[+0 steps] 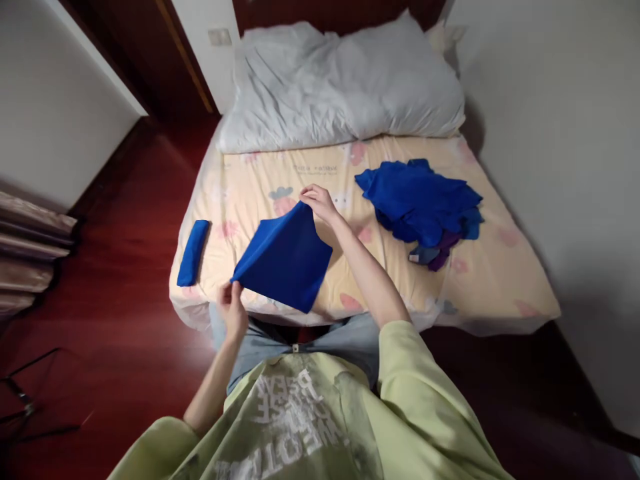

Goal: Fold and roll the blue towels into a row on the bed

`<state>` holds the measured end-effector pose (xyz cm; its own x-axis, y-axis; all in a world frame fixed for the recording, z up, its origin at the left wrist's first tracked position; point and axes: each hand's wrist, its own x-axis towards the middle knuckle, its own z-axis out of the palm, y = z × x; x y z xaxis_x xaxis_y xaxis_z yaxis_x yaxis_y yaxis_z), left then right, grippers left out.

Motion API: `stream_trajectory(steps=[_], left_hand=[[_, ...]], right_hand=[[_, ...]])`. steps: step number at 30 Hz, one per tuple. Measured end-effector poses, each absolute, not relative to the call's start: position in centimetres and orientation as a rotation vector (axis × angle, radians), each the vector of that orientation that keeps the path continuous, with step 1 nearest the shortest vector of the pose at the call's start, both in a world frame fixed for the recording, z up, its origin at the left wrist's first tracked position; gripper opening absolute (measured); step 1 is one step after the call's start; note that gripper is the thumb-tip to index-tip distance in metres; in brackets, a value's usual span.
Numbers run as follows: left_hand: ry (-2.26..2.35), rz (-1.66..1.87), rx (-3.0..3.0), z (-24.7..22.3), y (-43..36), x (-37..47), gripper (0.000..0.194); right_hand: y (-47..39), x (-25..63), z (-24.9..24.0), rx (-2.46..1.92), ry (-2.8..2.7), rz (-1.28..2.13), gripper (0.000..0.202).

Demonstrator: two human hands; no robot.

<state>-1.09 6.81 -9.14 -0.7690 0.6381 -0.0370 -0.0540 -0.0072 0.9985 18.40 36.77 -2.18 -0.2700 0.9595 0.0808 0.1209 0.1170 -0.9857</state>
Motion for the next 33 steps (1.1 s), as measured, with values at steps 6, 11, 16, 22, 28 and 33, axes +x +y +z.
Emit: stream_trajectory(steps=[6,11,16,22,28,33], left_hand=[[1.646,1.912,0.991,-0.3,12.6,-11.0,0.036],[1.556,1.886,1.218,5.9,17.2,-15.4,0.041],[1.589,1.733,1.403,10.6,20.3,-16.2,0.035],[1.5,1.735,1.359,14.1,21.6,-15.8,0.044],[1.355,1.737,1.406,15.5,21.9,-15.0,0.063],[1.345,1.708,1.273,16.8,21.6,-13.7,0.048]], right_hand=[[32.6,20.8,4.7,-0.92,-1.515,1.202,0.05],[30.3,21.9,8.3,-0.844,-1.6,1.071,0.053],[29.1,22.6,11.1,-0.875,-1.699,0.896,0.043],[28.7,23.5,12.2,-0.868,-1.649,0.873,0.047],[29.7,24.9,11.8,-0.85,-1.556,0.895,0.05],[30.4,25.1,11.5,-0.834,-1.487,0.881,0.05]])
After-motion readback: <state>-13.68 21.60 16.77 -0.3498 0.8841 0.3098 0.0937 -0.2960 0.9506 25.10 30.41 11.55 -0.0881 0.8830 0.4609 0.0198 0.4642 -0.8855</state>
